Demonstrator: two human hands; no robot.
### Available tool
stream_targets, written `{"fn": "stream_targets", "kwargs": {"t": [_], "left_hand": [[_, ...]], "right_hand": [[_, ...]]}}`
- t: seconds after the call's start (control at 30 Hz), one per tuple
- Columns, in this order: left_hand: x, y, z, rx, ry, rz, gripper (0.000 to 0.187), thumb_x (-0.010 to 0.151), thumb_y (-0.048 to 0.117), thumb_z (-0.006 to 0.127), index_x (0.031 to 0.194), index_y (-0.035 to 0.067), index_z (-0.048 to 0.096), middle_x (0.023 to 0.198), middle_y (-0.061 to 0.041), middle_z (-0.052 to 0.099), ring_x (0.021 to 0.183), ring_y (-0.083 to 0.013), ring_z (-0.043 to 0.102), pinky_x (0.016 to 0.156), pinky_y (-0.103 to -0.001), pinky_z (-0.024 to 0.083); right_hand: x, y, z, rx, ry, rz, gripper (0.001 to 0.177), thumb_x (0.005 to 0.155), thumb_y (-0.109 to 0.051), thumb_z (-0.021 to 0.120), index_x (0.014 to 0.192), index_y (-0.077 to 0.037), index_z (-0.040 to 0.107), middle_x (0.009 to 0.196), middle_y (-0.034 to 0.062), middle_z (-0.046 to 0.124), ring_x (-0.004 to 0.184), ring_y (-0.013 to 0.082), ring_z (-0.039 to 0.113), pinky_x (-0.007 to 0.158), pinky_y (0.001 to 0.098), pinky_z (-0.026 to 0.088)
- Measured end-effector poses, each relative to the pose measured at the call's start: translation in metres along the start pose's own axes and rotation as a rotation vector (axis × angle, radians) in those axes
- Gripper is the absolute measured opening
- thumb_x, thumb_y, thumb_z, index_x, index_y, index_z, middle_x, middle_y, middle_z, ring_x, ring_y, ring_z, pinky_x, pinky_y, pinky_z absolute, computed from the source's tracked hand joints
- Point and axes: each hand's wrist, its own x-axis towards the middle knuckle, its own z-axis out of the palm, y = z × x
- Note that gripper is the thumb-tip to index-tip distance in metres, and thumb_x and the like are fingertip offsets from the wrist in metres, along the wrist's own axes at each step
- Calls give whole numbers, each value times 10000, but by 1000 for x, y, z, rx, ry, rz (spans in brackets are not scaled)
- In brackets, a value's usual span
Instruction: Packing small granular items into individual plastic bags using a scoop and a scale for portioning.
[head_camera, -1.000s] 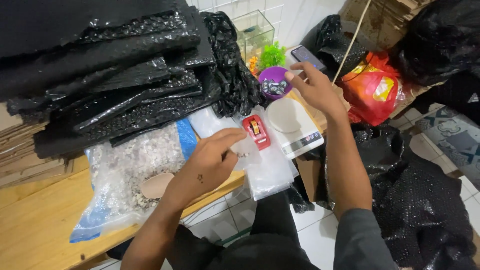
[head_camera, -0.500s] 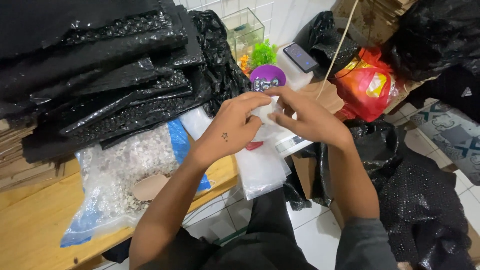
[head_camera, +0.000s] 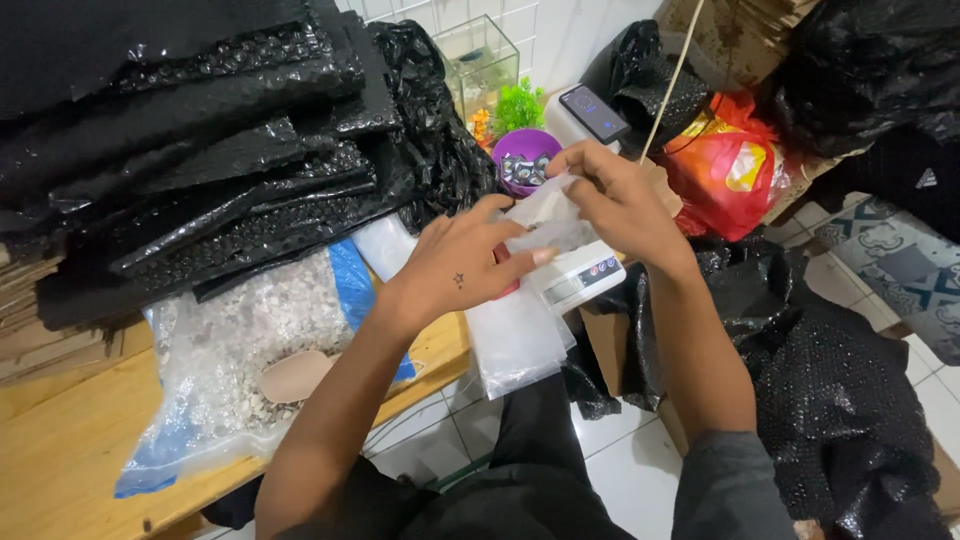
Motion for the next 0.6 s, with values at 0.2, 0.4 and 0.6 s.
{"fn": "stream_targets", "kwargs": {"t": [0.2,0.4,0.6], "left_hand": [[27,-53,29,314,298,156,263,986,340,627,1062,125,755,1195,-124,670,941,-405,699,748,-453,477],[39,-43,34,211,362,215,324,1000,307,574,841,94,758,934,-95,760,761,-340,698,674,-431,466],[50,-37,37,240,440,234,347,983,343,554,802,124,754,684,-43,673,561,-237,622,578,-354,397]], "right_hand": [[0,14,-21,-110,-79,128,257,943,11,608,1181,-39,693,763,126,609,688,262,597,682,370,537],[3,17,-40,-232,-134,152,243,867,21,659,1108,18,684,752,150,617,726,290,594,688,445,504],[7,9,-50,-345,-169,234,273,852,-33,660,1114,8,723,761,189,655,750,367,638,733,502,508]]}}
